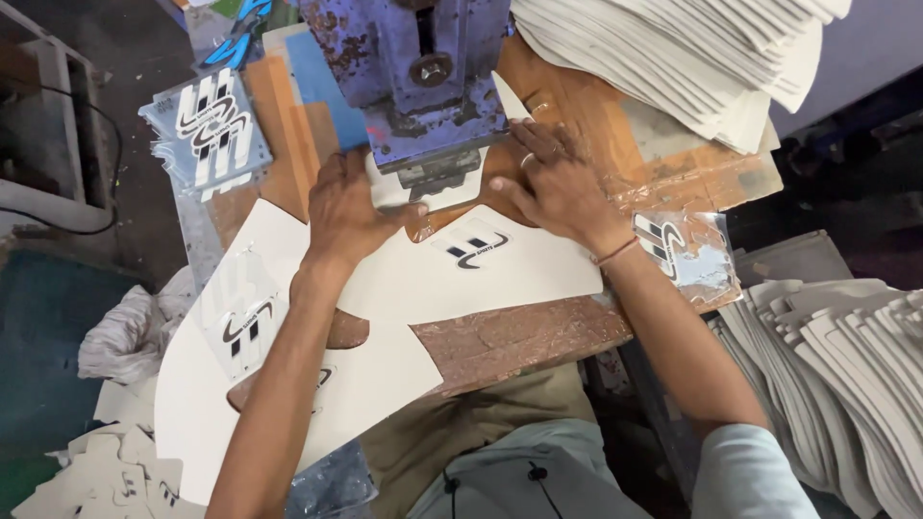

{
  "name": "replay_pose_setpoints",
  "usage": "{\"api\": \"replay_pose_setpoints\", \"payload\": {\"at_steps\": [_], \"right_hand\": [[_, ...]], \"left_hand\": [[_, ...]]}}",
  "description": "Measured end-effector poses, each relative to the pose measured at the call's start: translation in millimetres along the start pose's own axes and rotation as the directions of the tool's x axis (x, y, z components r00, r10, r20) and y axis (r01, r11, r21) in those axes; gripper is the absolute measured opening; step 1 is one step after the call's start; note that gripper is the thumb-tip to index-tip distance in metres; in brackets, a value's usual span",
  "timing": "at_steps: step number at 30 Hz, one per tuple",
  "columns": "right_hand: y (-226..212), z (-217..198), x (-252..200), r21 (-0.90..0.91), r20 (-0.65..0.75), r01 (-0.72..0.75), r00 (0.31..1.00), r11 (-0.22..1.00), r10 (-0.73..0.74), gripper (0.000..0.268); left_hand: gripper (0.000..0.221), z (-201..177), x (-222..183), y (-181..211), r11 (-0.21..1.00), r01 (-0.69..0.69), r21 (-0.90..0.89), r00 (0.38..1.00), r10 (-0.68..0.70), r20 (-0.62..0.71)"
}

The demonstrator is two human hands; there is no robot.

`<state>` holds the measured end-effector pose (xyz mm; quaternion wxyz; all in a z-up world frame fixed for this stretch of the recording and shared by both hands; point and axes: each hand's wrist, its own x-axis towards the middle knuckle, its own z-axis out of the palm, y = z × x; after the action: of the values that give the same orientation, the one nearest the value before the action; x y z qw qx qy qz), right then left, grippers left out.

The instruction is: Printing logos onto white shoe components using a machine press.

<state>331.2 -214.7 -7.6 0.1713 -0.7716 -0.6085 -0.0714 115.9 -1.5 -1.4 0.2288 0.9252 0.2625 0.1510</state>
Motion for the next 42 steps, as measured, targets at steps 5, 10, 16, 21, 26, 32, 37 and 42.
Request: {"api": "replay_pose_setpoints", "payload": {"at_steps": [5, 10, 16, 21, 26, 32, 37, 42], "right_hand": [[-7, -7, -9, 0.019, 0.040, -0.031, 0.999, 0.999, 0.030, 0.065], [-41, -87, -117, 0.083, 0.056, -0.187, 0.981, 0.979, 0.183, 0.094], [-22, -122, -233, 0.015, -0.080, -0.457, 0.886, 0.889, 0.457, 0.037], [-36, -145, -189, 0.122, -0.237, -0.444, 0.855, 0.888, 0.461, 0.004], [-116, -123, -56, 0.613, -0.237, 0.193, 0.970, 0.766, -0.055, 0.021], [-120, -20, -31, 0.558, -0.107, 0.075, 0.994, 0.826, -0.018, 0.032], [-116, -11, -29, 0.814, 0.336, -0.443, 0.887, 0.375, 0.318, 0.029], [-76, 23, -10, 0.843, 0.465, -0.502, 0.861, 0.195, 0.207, 0.026]], "left_hand": [[0.100, -10, -5, 16, 0.983, 0.081, 0.162, 0.997, -0.082, 0.000], [0.065, 33, -50, -6, 0.941, -0.095, 0.325, 0.986, 0.134, -0.100], [0.061, 9, -75, 10, 0.973, -0.198, 0.115, 0.980, 0.195, 0.033], [0.061, 14, -77, 9, 0.981, -0.167, 0.099, 0.984, 0.160, 0.075], [0.079, 18, -87, 5, 0.947, -0.256, 0.195, 0.966, 0.257, 0.020], [0.073, 26, -97, 2, 0.931, -0.297, 0.213, 0.939, 0.325, -0.111], [0.071, 38, -99, -3, 0.921, -0.281, 0.270, 0.930, 0.330, -0.159], [0.069, 36, -93, -3, 0.947, -0.258, 0.193, 0.951, 0.284, -0.125]]}}
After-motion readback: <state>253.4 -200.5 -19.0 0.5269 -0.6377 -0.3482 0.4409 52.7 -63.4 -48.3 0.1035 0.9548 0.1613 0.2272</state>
